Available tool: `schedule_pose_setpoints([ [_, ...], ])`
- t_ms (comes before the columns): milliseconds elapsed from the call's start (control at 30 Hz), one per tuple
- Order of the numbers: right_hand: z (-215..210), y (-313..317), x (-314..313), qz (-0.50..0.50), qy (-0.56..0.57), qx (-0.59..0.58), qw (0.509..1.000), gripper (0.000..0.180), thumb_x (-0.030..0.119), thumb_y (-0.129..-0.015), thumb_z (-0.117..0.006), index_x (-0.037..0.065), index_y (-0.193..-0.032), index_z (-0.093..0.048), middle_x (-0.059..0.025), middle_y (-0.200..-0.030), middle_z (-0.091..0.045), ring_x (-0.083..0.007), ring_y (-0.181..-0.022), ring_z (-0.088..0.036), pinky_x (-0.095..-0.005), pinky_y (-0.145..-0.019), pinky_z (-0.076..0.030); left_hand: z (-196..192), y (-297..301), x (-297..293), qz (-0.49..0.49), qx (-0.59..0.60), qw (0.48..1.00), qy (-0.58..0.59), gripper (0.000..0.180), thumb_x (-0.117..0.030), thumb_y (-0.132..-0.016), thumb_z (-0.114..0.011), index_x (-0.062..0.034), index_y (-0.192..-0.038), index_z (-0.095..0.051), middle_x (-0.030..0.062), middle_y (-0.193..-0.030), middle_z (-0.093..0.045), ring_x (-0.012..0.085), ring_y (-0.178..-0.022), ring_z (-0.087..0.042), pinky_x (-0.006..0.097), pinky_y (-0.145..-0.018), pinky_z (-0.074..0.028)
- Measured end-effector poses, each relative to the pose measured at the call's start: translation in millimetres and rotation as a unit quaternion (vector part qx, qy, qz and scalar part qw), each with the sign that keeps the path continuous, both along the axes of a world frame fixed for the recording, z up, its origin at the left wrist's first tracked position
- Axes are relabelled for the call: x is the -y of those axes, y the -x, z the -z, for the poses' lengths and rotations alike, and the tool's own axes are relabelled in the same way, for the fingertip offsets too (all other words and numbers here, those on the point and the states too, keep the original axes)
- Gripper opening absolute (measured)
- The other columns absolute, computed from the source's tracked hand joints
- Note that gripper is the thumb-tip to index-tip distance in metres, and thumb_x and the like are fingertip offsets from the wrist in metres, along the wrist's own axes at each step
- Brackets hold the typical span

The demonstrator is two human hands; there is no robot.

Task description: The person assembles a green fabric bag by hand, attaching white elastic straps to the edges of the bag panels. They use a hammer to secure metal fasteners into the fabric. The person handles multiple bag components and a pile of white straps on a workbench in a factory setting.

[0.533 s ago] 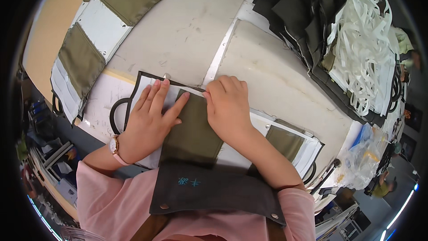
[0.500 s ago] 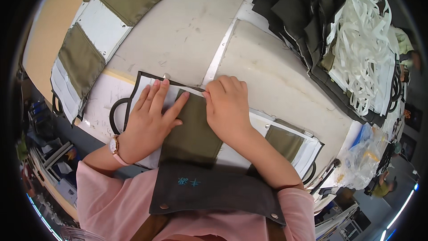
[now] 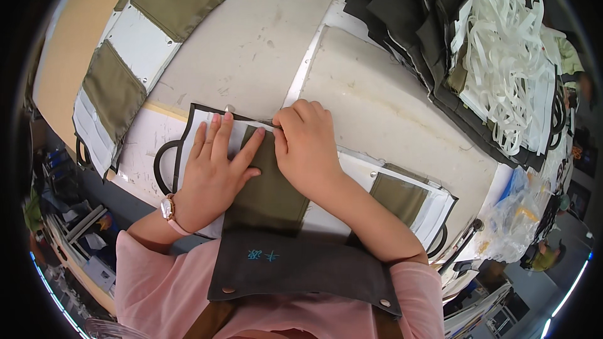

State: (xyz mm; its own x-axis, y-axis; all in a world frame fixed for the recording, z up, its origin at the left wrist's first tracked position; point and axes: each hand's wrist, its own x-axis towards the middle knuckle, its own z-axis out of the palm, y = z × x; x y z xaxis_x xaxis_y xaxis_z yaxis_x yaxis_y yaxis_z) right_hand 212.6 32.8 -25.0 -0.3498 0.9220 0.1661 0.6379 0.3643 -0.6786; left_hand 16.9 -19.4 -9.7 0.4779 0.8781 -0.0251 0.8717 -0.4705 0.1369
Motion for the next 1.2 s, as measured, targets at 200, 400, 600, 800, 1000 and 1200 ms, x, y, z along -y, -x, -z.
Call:
schedule_pose_setpoints([
  [200, 5.7, -4.6, -1.7, -0.055, -0.02, -0.036, 0.998, 0.017, -0.006, -0.076, -0.065, 0.003, -0.09, -0.062, -0.0094, -0.092, -0.056, -0.03, -0.086, -0.054, -0.041, -0.078, -0.046, -1.6, -4.2, -0.8, -0.008, -0.005, 1.0, -0.004, 0.068, -0.043, -0.086, -0.07, -0.0225, -0.147, -0.052, 0.0309, -0.143, -0.044, 0.0474, -0.13, -0.051, 0.058, -0.111, -0.038],
  [400, 4.7, -16.0, -5.8, -0.181, -0.142, 0.043, 0.972, 0.023, 0.002, -0.071, -0.066, 0.0, -0.093, -0.066, -0.0086, -0.095, -0.059, -0.026, -0.087, -0.055, -0.0359, -0.08, -0.05, 0.5, -4.4, 0.3, -0.017, -0.001, 1.0, -0.015, 0.063, -0.042, -0.087, -0.07, -0.0228, -0.145, -0.055, 0.0299, -0.143, -0.045, 0.0476, -0.129, -0.051, 0.058, -0.11, -0.038],
  [600, 6.3, -15.9, 2.0, -0.187, -0.214, 0.109, 0.953, 0.02, 0.008, -0.068, -0.066, 0.001, -0.087, -0.066, -0.0067, -0.093, -0.057, -0.0237, -0.087, -0.053, -0.0354, -0.08, -0.05, 3.4, -5.1, 0.7, -0.019, 0.002, 0.999, -0.027, 0.064, -0.041, -0.086, -0.072, -0.0174, -0.143, -0.057, 0.0301, -0.143, -0.046, 0.0471, -0.129, -0.052, 0.057, -0.111, -0.038],
  [800, 9.8, -16.7, -0.2, -0.162, -0.161, 0.034, 0.973, 0.023, 0.008, -0.07, -0.066, 0.0, -0.091, -0.068, -0.0058, -0.093, -0.058, -0.0232, -0.088, -0.052, -0.0356, -0.078, -0.049, 0.8, -5.4, -1.5, -0.053, 0.047, 0.997, -0.035, 0.062, -0.04, -0.086, -0.073, -0.0142, -0.141, -0.057, 0.0271, -0.138, -0.052, 0.0433, -0.126, -0.057, 0.053, -0.108, -0.043],
  [1000, 11.3, -18.3, 0.7, -0.149, -0.161, 0.042, 0.975, 0.025, 0.006, -0.072, -0.065, 0.0, -0.095, -0.069, -0.0054, -0.092, -0.058, -0.0238, -0.088, -0.053, -0.0358, -0.08, -0.047, -2.3, -5.5, -9.4, -0.015, 0.003, 0.999, -0.041, 0.061, -0.038, -0.088, -0.071, -0.0065, -0.139, -0.058, 0.0235, -0.129, -0.057, 0.0403, -0.122, -0.058, 0.054, -0.105, -0.045],
  [1200, 6.6, -11.2, 9.3, -0.116, -0.181, 0.072, 0.974, 0.023, 0.006, -0.073, -0.066, 0.002, -0.096, -0.071, -0.005, -0.091, -0.059, -0.0253, -0.089, -0.054, -0.0376, -0.081, -0.046, 8.1, -23.9, -3.4, 0.01, 0.025, 0.997, -0.069, 0.054, -0.017, -0.09, -0.068, 0.0037, -0.138, -0.054, 0.0203, -0.131, -0.051, 0.0364, -0.128, -0.051, 0.055, -0.111, -0.037],
])
